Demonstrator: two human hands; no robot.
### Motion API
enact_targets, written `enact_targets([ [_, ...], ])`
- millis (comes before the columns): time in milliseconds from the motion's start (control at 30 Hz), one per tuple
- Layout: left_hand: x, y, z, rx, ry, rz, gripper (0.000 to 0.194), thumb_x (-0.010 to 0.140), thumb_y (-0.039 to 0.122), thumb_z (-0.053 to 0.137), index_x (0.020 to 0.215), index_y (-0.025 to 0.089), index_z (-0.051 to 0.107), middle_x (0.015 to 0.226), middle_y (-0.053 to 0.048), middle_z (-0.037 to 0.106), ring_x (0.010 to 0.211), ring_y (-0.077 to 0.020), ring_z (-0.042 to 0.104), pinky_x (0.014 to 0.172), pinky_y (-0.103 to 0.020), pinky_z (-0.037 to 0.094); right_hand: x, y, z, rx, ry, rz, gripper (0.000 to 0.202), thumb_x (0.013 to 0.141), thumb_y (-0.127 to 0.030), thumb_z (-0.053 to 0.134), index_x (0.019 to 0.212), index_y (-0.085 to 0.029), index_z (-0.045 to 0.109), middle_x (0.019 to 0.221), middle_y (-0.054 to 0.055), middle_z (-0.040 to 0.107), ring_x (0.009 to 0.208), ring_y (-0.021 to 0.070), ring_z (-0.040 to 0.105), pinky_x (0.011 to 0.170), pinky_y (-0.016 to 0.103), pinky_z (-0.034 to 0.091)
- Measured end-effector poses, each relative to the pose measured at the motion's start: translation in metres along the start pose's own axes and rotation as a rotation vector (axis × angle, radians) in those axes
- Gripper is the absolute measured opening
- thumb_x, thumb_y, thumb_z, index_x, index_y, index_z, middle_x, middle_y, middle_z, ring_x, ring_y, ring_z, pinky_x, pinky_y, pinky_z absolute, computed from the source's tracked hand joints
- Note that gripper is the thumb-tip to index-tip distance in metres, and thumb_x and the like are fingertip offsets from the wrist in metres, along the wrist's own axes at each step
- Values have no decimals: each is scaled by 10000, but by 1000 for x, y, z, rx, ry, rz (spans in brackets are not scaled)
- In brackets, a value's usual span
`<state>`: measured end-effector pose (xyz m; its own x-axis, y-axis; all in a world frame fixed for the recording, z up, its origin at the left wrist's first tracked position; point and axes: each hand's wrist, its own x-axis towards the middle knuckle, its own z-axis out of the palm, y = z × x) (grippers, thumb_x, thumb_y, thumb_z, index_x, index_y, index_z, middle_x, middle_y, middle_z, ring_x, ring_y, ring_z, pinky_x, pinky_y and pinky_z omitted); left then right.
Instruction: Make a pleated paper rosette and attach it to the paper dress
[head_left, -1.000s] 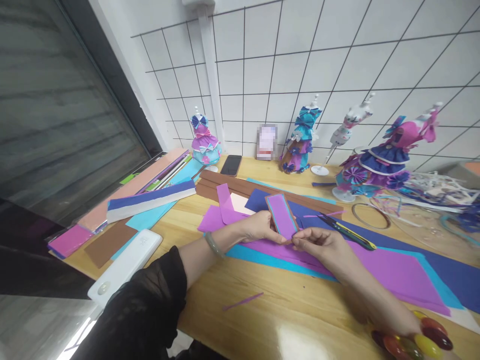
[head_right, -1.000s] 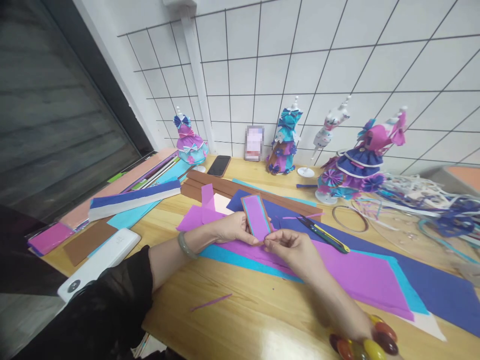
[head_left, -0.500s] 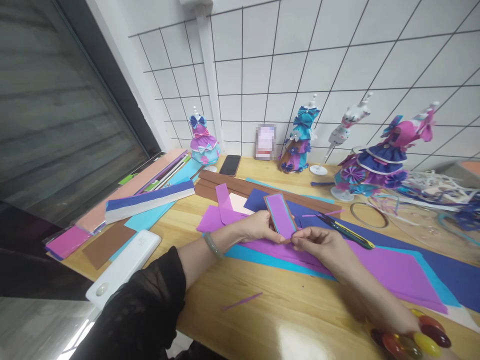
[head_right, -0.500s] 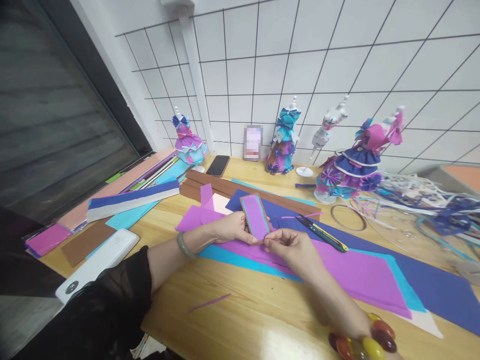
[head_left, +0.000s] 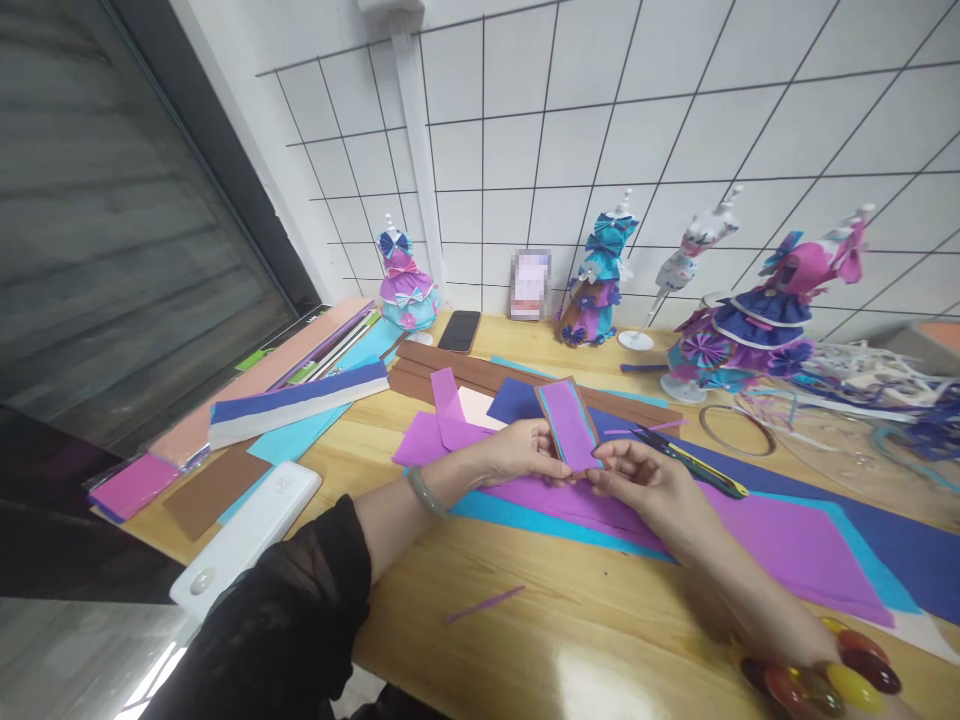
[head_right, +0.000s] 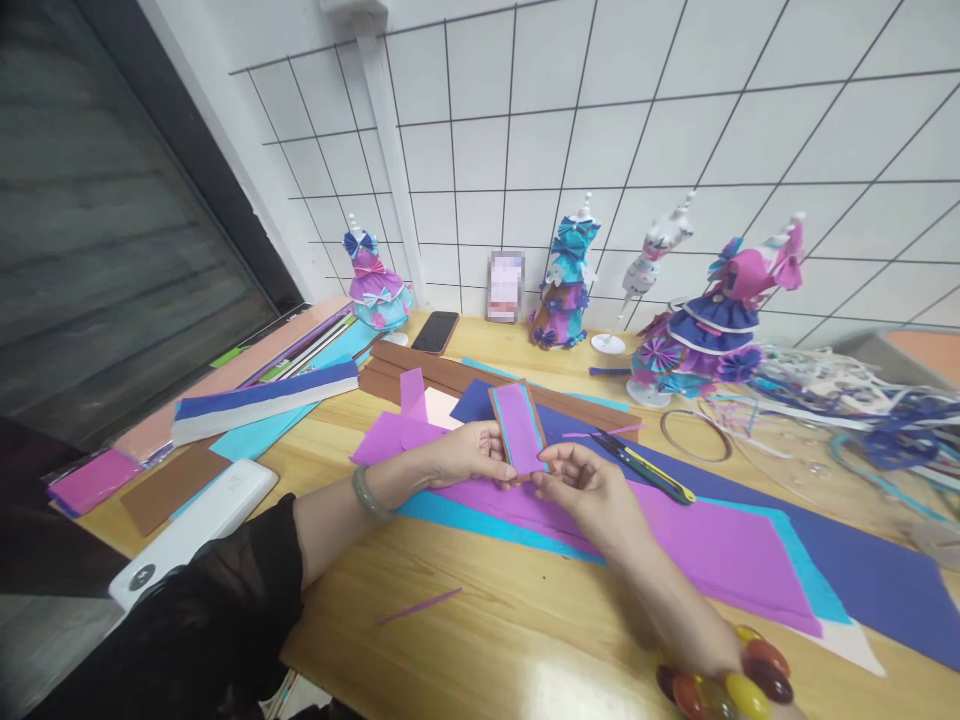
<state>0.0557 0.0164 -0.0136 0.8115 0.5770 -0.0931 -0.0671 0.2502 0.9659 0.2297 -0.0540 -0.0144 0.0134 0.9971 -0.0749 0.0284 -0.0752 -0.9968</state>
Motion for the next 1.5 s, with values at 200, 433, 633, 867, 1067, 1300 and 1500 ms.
enact_targets([
  [200, 0, 2, 4, -56, 25, -13, 397, 645, 373, 665, 924, 121, 539, 789, -73, 591, 686, -134, 586, 651, -303, 446, 1, -4, 1, 34, 25, -30, 380, 550, -400, 745, 816, -212, 549, 654, -10, 607, 639, 145, 599, 627, 266, 464],
  [433, 5, -10, 11, 64, 112, 56, 486, 585, 358, 709, 962, 116, 522, 767, -55, 579, 631, -109, 562, 604, -289, 461, 0, -7, 3, -81, 127, -67, 405, 520, -469, 730, 781, -213, 553, 580, -33, 515, 532, 118, 504, 514, 252, 417],
  [633, 5, -17, 13, 68, 165, 96, 406, 618, 350, 684, 904, 106, 531, 694, -33, 569, 568, -90, 542, 576, -273, 463, 2, -1, 4, 25, 82, -51, 370, 533, -374, 753, 809, -220, 560, 632, -26, 551, 586, 124, 541, 571, 255, 448],
  [867, 6, -16, 11, 114, 175, 76, 386, 630, 340, 677, 894, 99, 533, 660, -25, 564, 543, -90, 542, 559, -264, 459, 2, -3, 3, 9, 91, -28, 374, 543, -394, 743, 822, -208, 577, 586, -35, 539, 565, 129, 558, 565, 261, 455],
  [1067, 7, -14, 10, 82, 173, 72, 356, 629, 353, 674, 849, 107, 541, 620, -15, 571, 526, -96, 549, 545, -256, 457, 2, -4, 0, 87, 56, 30, 376, 552, -382, 743, 835, -198, 577, 644, -16, 579, 607, 141, 597, 620, 280, 476],
  [1300, 9, -12, 12, -70, 199, 23, 395, 647, 434, 637, 866, 116, 550, 739, -43, 590, 611, -112, 588, 585, -254, 458, 4, 3, -5, 115, 47, 12, 376, 563, -376, 739, 851, -195, 578, 706, 7, 616, 645, 152, 612, 673, 302, 476],
  [1500, 6, -7, 18, -18, 187, 55, 445, 630, 416, 661, 941, 121, 543, 818, -71, 598, 673, -120, 590, 609, -261, 467, 3, -1, -3, 104, 73, -18, 348, 557, -375, 743, 812, -200, 584, 683, -3, 615, 626, 139, 603, 669, 291, 473],
])
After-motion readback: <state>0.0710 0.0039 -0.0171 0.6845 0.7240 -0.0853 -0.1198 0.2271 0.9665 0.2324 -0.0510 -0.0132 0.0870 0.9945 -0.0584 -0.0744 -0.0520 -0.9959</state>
